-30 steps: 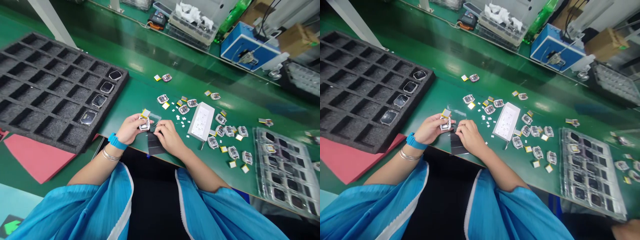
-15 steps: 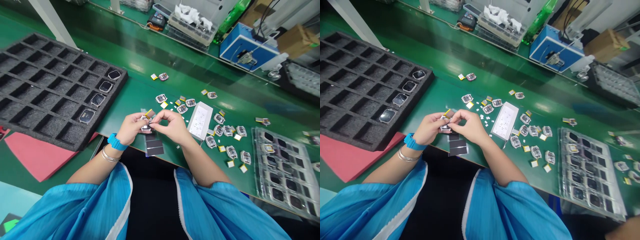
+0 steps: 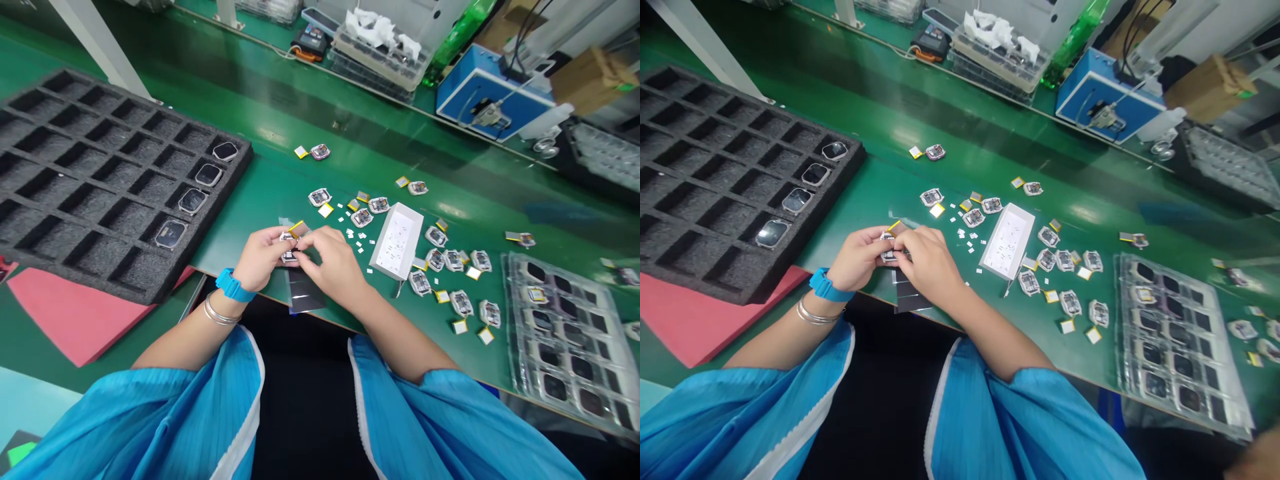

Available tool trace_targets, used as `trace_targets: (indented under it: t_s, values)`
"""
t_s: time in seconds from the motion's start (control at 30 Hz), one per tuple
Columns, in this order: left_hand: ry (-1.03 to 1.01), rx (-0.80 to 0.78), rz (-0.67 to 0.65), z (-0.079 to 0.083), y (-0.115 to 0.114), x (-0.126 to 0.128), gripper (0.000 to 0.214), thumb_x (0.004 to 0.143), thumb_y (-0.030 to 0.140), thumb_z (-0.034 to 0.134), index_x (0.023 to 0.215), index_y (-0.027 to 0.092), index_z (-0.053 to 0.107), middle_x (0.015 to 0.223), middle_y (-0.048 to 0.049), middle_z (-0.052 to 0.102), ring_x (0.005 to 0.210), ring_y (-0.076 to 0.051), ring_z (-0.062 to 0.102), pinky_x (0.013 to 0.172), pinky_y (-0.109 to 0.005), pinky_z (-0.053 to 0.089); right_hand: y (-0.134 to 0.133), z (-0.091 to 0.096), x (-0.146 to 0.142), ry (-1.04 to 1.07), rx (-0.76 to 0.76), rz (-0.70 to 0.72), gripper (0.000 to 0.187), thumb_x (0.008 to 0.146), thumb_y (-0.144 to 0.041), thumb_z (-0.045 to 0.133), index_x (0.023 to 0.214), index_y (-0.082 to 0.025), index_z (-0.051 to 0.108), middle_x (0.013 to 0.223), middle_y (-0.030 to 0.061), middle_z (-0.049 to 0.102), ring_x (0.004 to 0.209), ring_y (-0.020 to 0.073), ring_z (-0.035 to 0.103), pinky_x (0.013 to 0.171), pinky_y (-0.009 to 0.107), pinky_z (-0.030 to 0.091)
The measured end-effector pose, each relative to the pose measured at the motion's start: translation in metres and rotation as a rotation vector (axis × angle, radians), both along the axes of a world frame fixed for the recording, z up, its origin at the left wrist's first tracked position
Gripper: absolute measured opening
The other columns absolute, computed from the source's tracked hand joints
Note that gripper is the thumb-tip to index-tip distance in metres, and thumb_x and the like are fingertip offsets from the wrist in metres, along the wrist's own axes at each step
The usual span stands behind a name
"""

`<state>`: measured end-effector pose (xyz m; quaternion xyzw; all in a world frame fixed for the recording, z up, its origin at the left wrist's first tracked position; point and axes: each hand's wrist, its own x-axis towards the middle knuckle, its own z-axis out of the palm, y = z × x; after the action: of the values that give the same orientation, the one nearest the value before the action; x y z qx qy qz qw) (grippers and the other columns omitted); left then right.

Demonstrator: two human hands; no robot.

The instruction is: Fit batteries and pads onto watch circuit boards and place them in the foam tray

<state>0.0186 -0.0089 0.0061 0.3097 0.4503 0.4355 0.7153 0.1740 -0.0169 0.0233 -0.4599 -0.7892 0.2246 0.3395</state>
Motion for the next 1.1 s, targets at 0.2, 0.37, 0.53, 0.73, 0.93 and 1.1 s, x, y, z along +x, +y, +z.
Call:
trace_targets:
  t_s: [0.2,0.37,0.53,0.73,0.93,1.1]
  values:
    - [0.038,-0.053,-0.026,-0.002,-0.001,-0.001,0.034,0.066,0.026,0.077,0.096,0.013,0.072,0.079,-0.0057,0.073,0.065,-0.017,0.070,0.058,-0.026,0.058,0.015,-0.010,0.009,0.193,-0.202,-0.099,0.030,0.079,-0.031,0.075,0.105,-0.021,0.065,0.109,0.0066,0.065,0.098,0.0213,0.063,0.087,0.037,0.051]
    - [-0.119,-0.073,-0.167,0.000,-0.001,-0.007,0.039,0.068,0.018,0.075,0.107,0.015,0.070,0.096,-0.0084,0.074,0.084,-0.022,0.074,0.078,-0.033,0.060,0.020,-0.008,0.012,0.276,-0.171,-0.111,0.009,0.088,-0.026,0.065,0.082,-0.021,0.068,0.088,0.0013,0.072,0.088,0.0168,0.066,0.084,0.031,0.051]
    - [-0.056,-0.017,-0.158,-0.004,0.000,-0.003,0.042,0.062,0.013,0.081,0.102,0.015,0.070,0.080,-0.0026,0.072,0.073,-0.016,0.071,0.070,-0.026,0.058,0.009,-0.008,0.008,0.113,0.061,-0.105,0.009,0.090,-0.027,0.065,0.084,-0.025,0.071,0.087,-0.0005,0.076,0.080,0.0176,0.068,0.098,0.043,0.048]
    - [-0.172,-0.200,-0.083,0.001,0.002,-0.002,0.034,0.070,0.010,0.066,0.103,0.014,0.073,0.083,-0.0036,0.073,0.076,-0.014,0.070,0.077,-0.029,0.060,-0.006,-0.017,0.008,-0.130,0.284,0.027,0.022,0.096,-0.018,0.052,0.093,-0.027,0.071,0.096,-0.0004,0.076,0.084,0.0179,0.065,0.119,0.060,0.023]
    - [-0.206,-0.086,-0.102,0.002,-0.002,-0.009,0.039,0.075,0.016,0.073,0.114,0.018,0.070,0.100,-0.0069,0.075,0.088,-0.017,0.072,0.086,-0.030,0.058,-0.005,-0.024,0.012,0.068,0.134,-0.060,0.006,0.088,-0.021,0.065,0.092,-0.025,0.067,0.112,0.0059,0.066,0.110,0.0223,0.060,0.111,0.053,0.040]
    - [-0.109,0.161,-0.141,-0.004,-0.009,-0.009,0.044,0.070,0.026,0.084,0.111,0.016,0.071,0.099,-0.0104,0.076,0.092,-0.023,0.073,0.085,-0.035,0.059,-0.005,-0.022,0.010,0.506,-0.448,0.118,0.053,0.081,-0.026,0.070,0.129,-0.026,0.048,0.120,0.0086,0.065,0.100,0.0180,0.069,0.087,0.036,0.060]
